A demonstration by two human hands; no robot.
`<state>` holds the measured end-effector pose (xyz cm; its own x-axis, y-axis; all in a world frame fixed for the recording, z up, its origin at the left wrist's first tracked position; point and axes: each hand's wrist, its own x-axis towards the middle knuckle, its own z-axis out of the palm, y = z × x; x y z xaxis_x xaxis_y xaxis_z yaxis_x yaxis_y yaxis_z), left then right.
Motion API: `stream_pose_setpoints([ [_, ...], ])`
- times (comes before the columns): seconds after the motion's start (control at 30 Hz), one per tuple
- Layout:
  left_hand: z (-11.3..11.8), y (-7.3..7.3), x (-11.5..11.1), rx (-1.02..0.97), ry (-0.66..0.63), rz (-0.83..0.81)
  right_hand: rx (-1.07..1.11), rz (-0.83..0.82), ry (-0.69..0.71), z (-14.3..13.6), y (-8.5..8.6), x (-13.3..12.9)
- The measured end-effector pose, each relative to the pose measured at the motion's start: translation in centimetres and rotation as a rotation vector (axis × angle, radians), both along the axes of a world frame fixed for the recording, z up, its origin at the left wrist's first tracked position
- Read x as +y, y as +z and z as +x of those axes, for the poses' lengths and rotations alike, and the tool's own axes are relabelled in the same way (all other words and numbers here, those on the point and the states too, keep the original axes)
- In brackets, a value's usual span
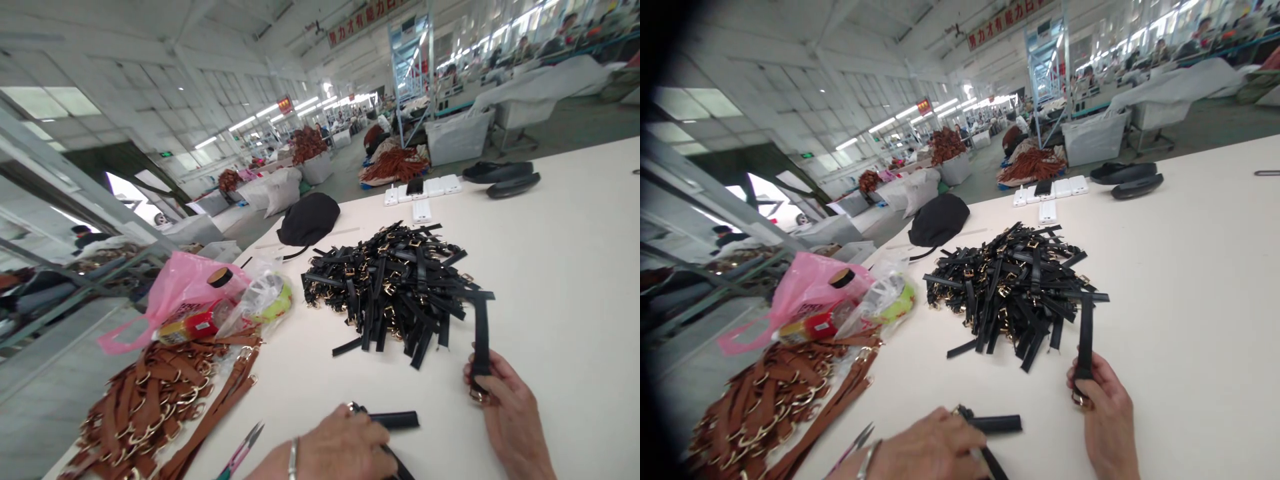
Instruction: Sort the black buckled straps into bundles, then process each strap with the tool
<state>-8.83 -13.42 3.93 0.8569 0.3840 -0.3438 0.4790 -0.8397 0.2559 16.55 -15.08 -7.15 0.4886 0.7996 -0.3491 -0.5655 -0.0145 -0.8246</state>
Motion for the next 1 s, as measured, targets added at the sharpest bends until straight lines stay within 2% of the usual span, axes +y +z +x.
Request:
stream_pose_setpoints([
  [0.03, 0.7, 1.1, 1.8, -0.051, 0.148, -0.048, 0.082, 0.040, 0.015, -0.1, 0.2, 0.0],
  [0.1, 2.1, 2.3, 5.8, -0.141, 0.607, -0.029, 0.207, 0.072, 0.042, -0.2, 0.6, 0.0],
  [0.13, 2.7, 2.3, 7.9, -0.153, 0.712, 0.015, 0.255, 0.072, 0.053, -0.3, 0.7, 0.0],
  [0.2, 3.7, 1.3, 11.5, -0.185, 0.838, 0.075, 0.333, 0.064, 0.087, -0.3, 0.9, 0.0],
  [0.3, 4.3, -1.2, 14.4, -0.248, 0.965, 0.119, 0.403, 0.063, 0.145, -0.5, 1.0, 0.1],
  [0.43, 4.2, -3.2, 14.6, -0.316, 1.073, 0.137, 0.437, 0.061, 0.213, -1.0, 1.1, 0.2],
  [0.77, 4.3, -5.0, 14.6, -0.404, 1.226, 0.045, 0.420, 0.046, 0.321, -1.6, 1.3, 0.1],
  [0.87, 3.3, -4.8, 14.1, -0.438, 1.271, -0.044, 0.399, 0.060, 0.343, -1.8, 2.0, 0.0],
  [1.0, 1.6, -3.1, 12.0, -0.518, 1.316, -0.299, 0.311, 0.095, 0.367, -2.3, 2.8, 0.0],
])
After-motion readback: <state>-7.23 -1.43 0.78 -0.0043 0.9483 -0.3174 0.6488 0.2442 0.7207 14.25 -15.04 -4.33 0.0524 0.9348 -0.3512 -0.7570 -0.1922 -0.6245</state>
